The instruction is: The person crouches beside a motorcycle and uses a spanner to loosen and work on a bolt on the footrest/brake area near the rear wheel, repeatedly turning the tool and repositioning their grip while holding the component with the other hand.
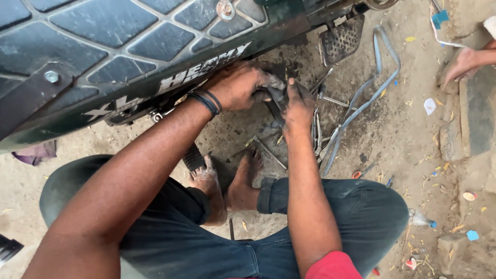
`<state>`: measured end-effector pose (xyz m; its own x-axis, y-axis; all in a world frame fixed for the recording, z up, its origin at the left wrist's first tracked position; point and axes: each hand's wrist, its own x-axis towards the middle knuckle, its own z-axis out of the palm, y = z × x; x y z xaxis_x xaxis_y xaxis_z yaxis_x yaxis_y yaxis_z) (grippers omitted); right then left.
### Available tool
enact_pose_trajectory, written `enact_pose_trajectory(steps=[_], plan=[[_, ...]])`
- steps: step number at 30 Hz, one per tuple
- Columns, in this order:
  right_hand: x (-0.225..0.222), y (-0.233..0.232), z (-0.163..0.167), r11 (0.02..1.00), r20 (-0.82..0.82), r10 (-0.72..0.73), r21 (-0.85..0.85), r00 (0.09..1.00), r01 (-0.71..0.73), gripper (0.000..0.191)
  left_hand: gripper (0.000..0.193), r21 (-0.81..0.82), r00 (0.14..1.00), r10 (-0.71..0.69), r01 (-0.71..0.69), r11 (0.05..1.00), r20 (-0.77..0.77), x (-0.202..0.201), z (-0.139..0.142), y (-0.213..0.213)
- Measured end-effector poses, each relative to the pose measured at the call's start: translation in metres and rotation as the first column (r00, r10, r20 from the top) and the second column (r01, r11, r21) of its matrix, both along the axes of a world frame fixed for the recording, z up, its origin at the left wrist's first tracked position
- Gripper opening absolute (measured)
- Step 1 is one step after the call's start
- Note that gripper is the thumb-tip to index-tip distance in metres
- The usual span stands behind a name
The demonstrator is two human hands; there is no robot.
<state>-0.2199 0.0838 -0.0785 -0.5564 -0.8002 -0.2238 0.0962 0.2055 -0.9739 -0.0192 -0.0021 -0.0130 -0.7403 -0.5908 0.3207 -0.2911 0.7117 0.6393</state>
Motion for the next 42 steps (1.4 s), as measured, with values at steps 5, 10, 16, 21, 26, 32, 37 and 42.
enact_pose_trajectory(steps=[5,10,16,21,26,32,37,42], plan=[[0.005,0.006,-0.019,0.971,0.151,-0.075,0.237,0.986,0.037,0.02,0.034,0.054,0.997,-0.08,0.081,0.995,-0.024,-0.006,-0.013,-0.001],[0.017,0.014,-0.033,0.992,0.171,0.106,0.048,0.98,-0.115,0.015,0.038,0.114,0.991,-0.127,0.131,0.985,-0.039,-0.015,-0.02,0.0],[0.049,0.035,-0.012,0.922,-0.125,0.147,-0.342,0.981,-0.181,0.025,0.039,-0.104,0.995,0.004,0.005,0.995,0.095,-0.01,-0.018,0.007],[0.084,0.048,0.005,0.984,-0.418,-0.054,-0.177,0.907,-0.023,0.027,0.039,-0.121,0.946,0.042,-0.002,0.993,0.322,0.0,-0.005,0.014],[0.1,0.07,0.015,1.0,-0.459,-0.024,-0.013,0.888,0.021,0.038,0.039,-0.212,0.886,0.086,0.014,0.977,0.456,0.0,-0.002,0.017],[0.039,0.045,0.049,0.996,-0.704,0.019,-0.048,0.71,-0.074,0.038,0.032,-0.206,0.872,0.109,-0.01,0.978,0.476,0.001,-0.003,0.015],[-0.006,-0.007,0.028,0.979,-0.5,0.18,0.012,0.847,-0.202,0.032,0.036,-0.169,0.995,0.042,-0.026,0.985,0.094,-0.008,-0.014,0.005],[0.01,-0.007,-0.031,0.995,0.224,0.089,0.03,0.971,-0.098,0.03,0.033,0.019,0.957,-0.027,0.022,1.0,0.288,-0.018,-0.028,0.004]])
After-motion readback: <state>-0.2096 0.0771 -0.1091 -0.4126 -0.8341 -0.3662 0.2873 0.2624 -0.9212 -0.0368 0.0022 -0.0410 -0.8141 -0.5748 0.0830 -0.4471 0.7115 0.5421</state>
